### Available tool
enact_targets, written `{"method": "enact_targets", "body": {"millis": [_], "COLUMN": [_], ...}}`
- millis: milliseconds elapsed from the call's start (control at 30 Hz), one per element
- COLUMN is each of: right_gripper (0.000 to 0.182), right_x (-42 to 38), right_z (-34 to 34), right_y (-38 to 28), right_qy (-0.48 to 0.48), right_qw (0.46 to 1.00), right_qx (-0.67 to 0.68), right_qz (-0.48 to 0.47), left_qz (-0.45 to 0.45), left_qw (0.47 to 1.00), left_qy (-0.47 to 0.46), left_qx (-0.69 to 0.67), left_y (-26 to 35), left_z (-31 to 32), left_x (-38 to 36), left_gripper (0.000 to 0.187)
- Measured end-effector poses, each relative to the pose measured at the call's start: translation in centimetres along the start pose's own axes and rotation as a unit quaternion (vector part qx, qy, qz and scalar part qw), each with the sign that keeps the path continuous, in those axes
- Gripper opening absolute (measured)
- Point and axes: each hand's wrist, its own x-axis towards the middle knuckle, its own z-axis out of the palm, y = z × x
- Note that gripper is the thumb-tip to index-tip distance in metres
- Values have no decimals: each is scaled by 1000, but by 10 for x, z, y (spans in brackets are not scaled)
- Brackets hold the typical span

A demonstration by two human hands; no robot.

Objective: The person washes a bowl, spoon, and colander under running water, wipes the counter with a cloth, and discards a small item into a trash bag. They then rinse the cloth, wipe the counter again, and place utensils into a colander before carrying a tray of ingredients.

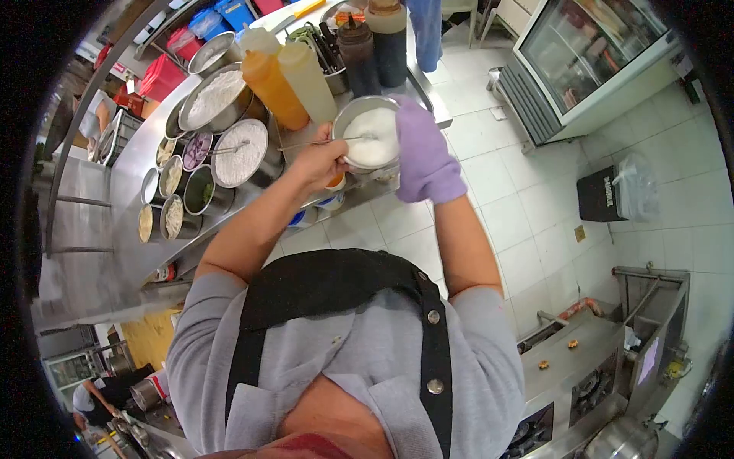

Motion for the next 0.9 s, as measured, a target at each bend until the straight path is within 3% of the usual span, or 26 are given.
{"method": "enact_targets", "body": {"millis": [33, 133, 200, 233, 300, 367, 433, 467, 567, 633, 667, 733, 833, 900], "right_gripper": [69, 71, 70, 54, 41, 32, 26, 26, 30, 36, 38, 42, 45, 49], "right_x": [0, 14, 11, 2, -3, -14, -32, -34, -33, -25, -27, -27, -25, -19], "right_z": [-7, -13, -2, 14, 31, 43, 46, 47, 43, 28, 29, 33, 38, 40], "right_y": [4, -9, -11, 5, 2, -7, -28, -30, -35, -48, -48, -46, -23, -26], "right_qy": [-68, -231, -300, -277, -309, -237, -50, -44, -60, -121, -122, -120, -77, -116], "right_qw": [997, 971, 951, 952, 947, 965, 965, 965, 977, 982, 986, 985, 993, 981], "right_qx": [-23, 4, 33, 36, 41, 114, 251, 249, 173, 25, -21, -116, -60, -62], "right_qz": [-41, -63, -68, -123, -77, -15, 61, 74, 113, 144, 114, 50, -73, -141], "left_qz": [-11, -73, -74, -76, -75, -74, 7, 45, 7, 19, 24, 24, 10, 3], "left_qw": [999, 981, 966, 959, 947, 939, 928, 916, 925, 973, 988, 990, 987, 982], "left_qy": [0, -118, -173, -192, -220, -238, -166, -127, 49, 59, 64, 40, -30, -99], "left_qx": [48, 138, 177, 196, 222, 238, 333, 378, 376, 221, 140, 135, 159, 161], "left_y": [-1, 8, 10, 10, 8, -3, -17, -22, -30, -52, -60, -63, -49, -41], "left_z": [-7, -20, -20, -18, -23, -34, -42, -44, -27, -23, -23, -30, -37, -38], "left_x": [-4, -16, -23, -24, -20, -13, -13, -17, -61, -68, -70, -65, -67, -73], "left_gripper": [26, 23, 20, 19, 18, 16, 15, 15, 17, 20, 21, 25, 23, 19]}}
